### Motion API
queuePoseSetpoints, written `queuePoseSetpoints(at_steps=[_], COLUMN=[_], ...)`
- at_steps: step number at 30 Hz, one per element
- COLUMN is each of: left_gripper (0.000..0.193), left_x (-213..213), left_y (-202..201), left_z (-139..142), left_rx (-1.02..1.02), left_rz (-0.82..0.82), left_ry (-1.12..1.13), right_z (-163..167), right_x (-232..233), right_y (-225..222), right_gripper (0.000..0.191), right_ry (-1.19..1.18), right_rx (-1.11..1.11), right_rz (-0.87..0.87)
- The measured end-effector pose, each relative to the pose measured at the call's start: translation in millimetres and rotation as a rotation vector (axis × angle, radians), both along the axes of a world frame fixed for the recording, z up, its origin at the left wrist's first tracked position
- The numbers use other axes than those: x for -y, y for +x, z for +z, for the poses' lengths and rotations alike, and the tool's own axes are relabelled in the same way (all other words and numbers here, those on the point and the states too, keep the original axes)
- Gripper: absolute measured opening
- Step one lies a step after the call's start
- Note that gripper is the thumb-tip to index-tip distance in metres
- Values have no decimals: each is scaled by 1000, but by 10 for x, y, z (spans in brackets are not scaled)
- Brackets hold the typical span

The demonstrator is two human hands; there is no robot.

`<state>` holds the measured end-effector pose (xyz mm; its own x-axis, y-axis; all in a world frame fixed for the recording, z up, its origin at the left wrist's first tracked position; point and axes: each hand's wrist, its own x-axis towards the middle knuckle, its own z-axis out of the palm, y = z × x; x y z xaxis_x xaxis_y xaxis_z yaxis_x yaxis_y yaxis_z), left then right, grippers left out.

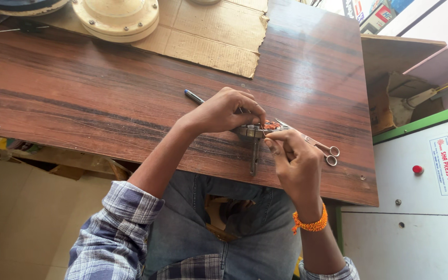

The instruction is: The person winds thin copper wire around a circular metal stator core, inserting the wire into slots and rotating the core to continue winding. The person uses both hands to guide the wire and occasionally adjusts the core's position on the table.

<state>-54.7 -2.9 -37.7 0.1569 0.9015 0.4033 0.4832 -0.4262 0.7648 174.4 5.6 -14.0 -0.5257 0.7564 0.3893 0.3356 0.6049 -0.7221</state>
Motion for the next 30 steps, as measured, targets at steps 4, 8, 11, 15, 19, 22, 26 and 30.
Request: queuePoseSetpoints(at_steps=[4,8,11,15,19,22,26,30], left_gripper=[18,17,24,57,55,45,44,44], left_x=[-21,-40,13,174,170,127,64,87], left_y=[12,29,86,270,510,500,443,423], left_z=[-15,-22,-15,-40,-155,-255,-321,-311], left_rx=[-24,-56,36,47,-409,-400,-346,-302], left_rz=[-8,5,33,22,261,253,202,192], left_ry=[37,33,-20,150,311,393,407,374], right_z=[-94,-288,-472,-631,-608,-460,-180,10], right_x=[-11,5,20,-40,-161,-253,-314,-323], right_y=[27,37,75,240,456,567,581,415], right_gripper=[5,12,14,10,12,11,7,4], right_ry=[73,308,401,377,219,82,60,69], right_rx=[-3,9,94,91,81,-18,29,55], right_rz=[47,159,148,117,64,21,-37,47])
